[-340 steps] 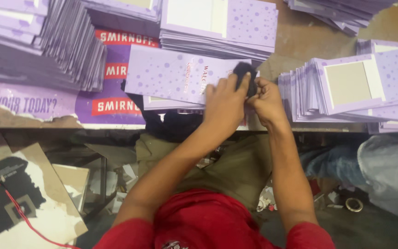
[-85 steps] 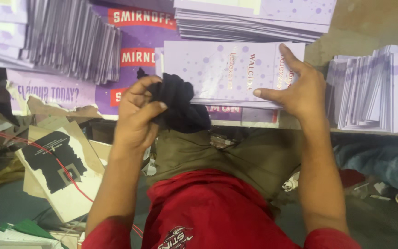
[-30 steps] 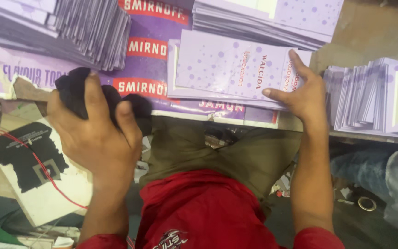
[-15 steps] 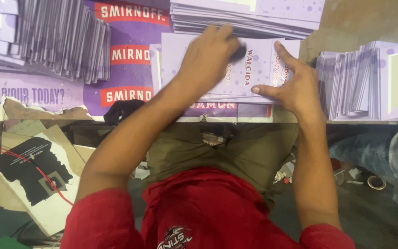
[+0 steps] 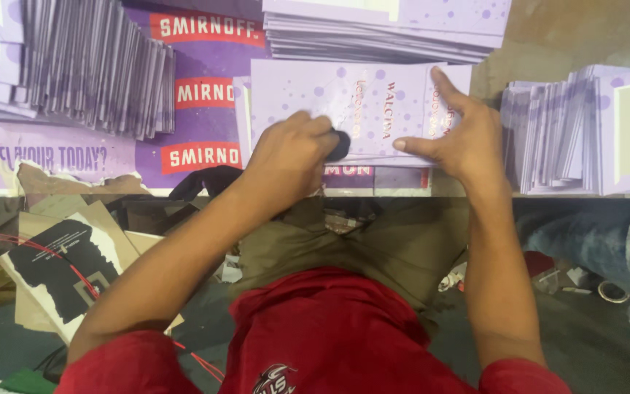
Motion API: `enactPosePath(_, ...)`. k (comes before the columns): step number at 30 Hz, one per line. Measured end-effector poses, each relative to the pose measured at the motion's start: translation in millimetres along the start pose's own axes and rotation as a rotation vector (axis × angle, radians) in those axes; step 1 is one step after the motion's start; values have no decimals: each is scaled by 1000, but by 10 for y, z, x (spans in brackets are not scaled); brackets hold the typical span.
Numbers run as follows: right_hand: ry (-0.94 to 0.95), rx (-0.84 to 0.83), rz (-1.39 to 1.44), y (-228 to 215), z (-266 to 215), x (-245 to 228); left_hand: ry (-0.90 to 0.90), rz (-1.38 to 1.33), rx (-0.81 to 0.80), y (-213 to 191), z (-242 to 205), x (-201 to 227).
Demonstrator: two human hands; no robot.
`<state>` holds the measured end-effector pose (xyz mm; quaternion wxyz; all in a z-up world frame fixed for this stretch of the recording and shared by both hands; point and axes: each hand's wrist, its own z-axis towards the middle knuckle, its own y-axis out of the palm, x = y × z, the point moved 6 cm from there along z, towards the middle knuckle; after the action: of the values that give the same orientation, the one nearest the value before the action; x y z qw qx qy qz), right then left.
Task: The person repeatedly wipes the surface of purple printed cards with a black cloth, then stacks them. The person handles the cards one at a time, wiping each side before stacking them on the table.
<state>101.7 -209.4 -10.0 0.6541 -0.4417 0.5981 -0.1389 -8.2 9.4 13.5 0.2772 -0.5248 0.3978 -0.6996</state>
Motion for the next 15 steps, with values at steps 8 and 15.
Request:
enactPosePath(8, 4, -4, -19, 5, 8, 39, 93, 48, 155, 103, 757, -41)
enactPosePath(15, 56, -4, 22, 21, 42, 89, -25, -5, -50, -72, -83, 128)
